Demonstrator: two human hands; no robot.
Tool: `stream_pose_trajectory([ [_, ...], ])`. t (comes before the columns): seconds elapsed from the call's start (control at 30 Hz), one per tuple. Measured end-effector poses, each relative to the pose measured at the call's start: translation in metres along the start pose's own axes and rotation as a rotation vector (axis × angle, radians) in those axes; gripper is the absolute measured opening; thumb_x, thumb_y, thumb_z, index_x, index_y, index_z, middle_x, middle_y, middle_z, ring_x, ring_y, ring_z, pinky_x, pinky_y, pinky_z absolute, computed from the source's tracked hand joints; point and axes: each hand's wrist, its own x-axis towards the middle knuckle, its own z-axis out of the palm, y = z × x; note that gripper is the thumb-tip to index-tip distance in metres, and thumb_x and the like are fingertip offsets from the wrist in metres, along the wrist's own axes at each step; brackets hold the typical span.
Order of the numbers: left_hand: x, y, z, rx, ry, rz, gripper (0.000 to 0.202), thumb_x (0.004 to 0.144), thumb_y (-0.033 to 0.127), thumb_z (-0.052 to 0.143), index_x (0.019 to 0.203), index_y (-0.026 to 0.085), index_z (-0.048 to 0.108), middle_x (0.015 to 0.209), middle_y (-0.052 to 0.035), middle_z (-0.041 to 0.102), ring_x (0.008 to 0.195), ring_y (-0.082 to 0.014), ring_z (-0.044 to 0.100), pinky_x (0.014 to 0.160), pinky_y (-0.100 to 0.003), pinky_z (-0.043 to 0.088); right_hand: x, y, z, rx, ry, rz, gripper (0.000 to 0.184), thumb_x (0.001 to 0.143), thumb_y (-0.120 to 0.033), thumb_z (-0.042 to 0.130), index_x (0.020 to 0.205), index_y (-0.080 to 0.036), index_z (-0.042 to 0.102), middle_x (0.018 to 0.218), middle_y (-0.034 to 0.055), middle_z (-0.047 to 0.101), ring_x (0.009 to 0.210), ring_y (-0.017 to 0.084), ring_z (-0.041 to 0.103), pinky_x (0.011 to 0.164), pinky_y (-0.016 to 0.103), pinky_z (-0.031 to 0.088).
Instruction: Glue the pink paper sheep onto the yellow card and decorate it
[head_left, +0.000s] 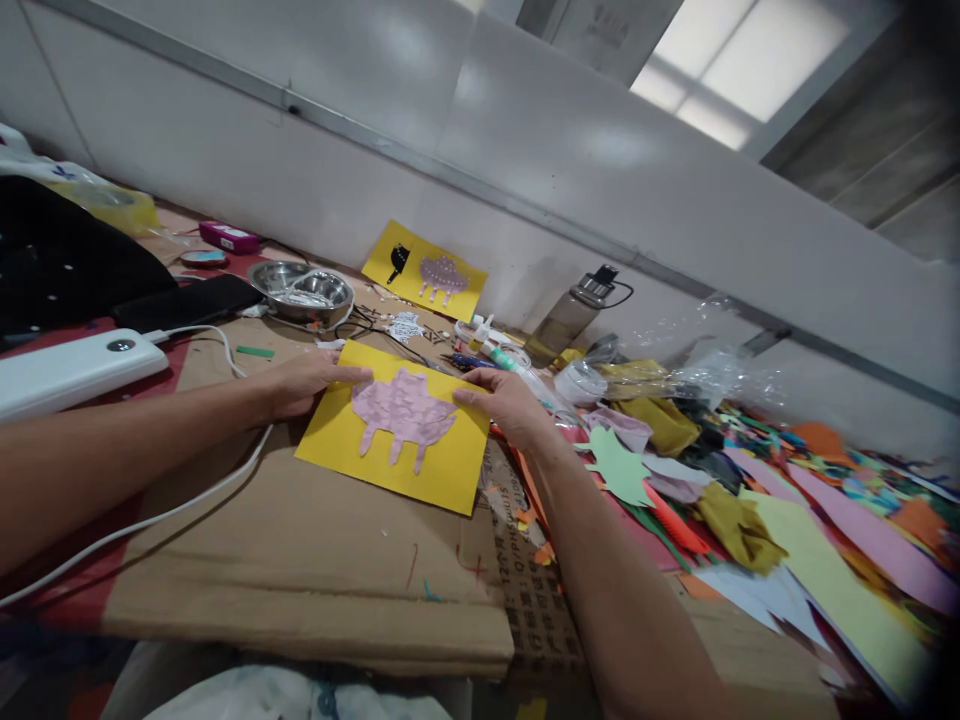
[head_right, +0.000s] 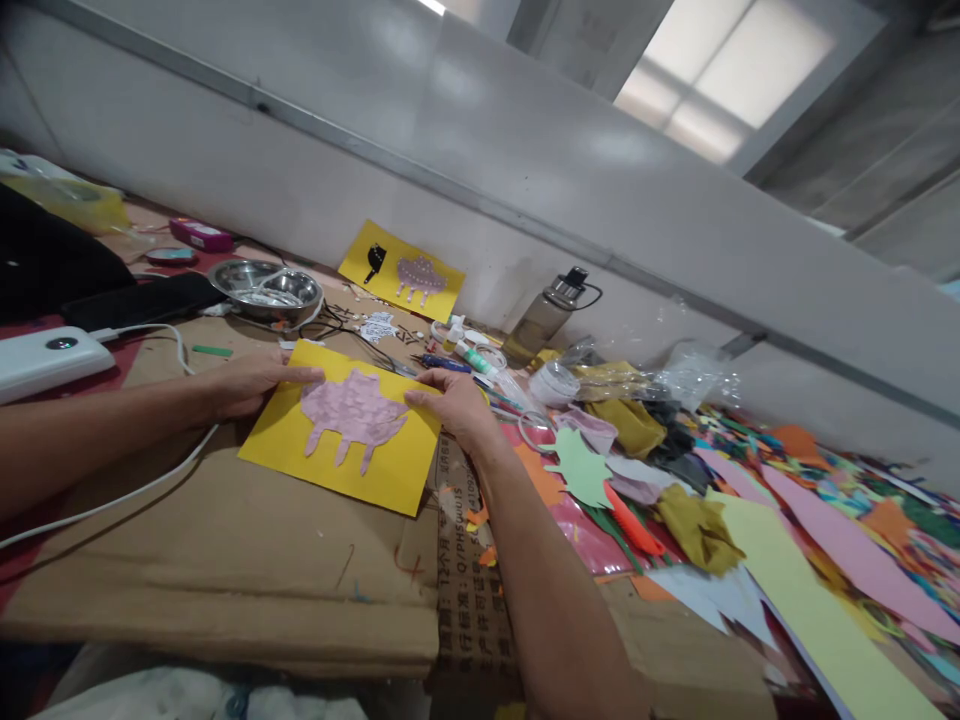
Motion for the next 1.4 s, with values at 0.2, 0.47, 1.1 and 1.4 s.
stream_pose_trajectory([
  [0.2,-0.006,0.001,0.002,-0.039,-0.046,-0.042,0.028,0.061,0.02,0.08,0.085,0.015,0.068,0.077,-0.0072,0.074,0.068,-0.0204,0.07,0.067,-0.029,0.059,-0.001,-0.002,-0.001,-0.085,0.0,-0.048,0.025,0.058,-0.034,0.074,0.075,-0.02,0.065,0.067,-0.0025,0.066,0.059,0.013,0.058,0.058,0.026,0.045],
  [0.47,-0.006,-0.001,0.006,0.004,-0.056,-0.053,0.027,0.06,0.018,0.081,0.085,0.015,0.07,0.079,-0.0076,0.075,0.066,-0.0197,0.07,0.064,-0.028,0.059,-0.008,-0.009,0.01,-0.609,0.123,-0.378,0.038,0.071,-0.03,0.072,0.107,-0.02,0.067,0.12,0.0102,0.064,0.117,0.026,0.053,0.101,0.046,0.038],
  [1.1,-0.009,-0.007,0.008,0.065,-0.192,-0.108,0.04,0.062,0.025,0.083,0.098,0.016,0.07,0.087,-0.007,0.075,0.069,-0.0183,0.07,0.066,-0.028,0.059,-0.011,-0.01,0.014,-0.113,-0.147,-0.079,0.032,0.058,-0.025,0.075,0.088,-0.018,0.065,0.083,0.0023,0.07,0.076,0.017,0.064,0.069,0.03,0.051],
  [1.4,-0.004,0.002,0.002,-0.107,-0.05,0.06,0.038,0.069,0.017,0.076,0.106,0.016,0.067,0.094,-0.0097,0.075,0.088,-0.0232,0.071,0.081,-0.032,0.058,-0.005,-0.004,0.003,0.232,0.154,-0.083,0.071,0.058,-0.046,0.081,0.119,-0.025,0.052,0.111,0.0084,0.069,0.094,0.026,0.067,0.079,0.041,0.055],
])
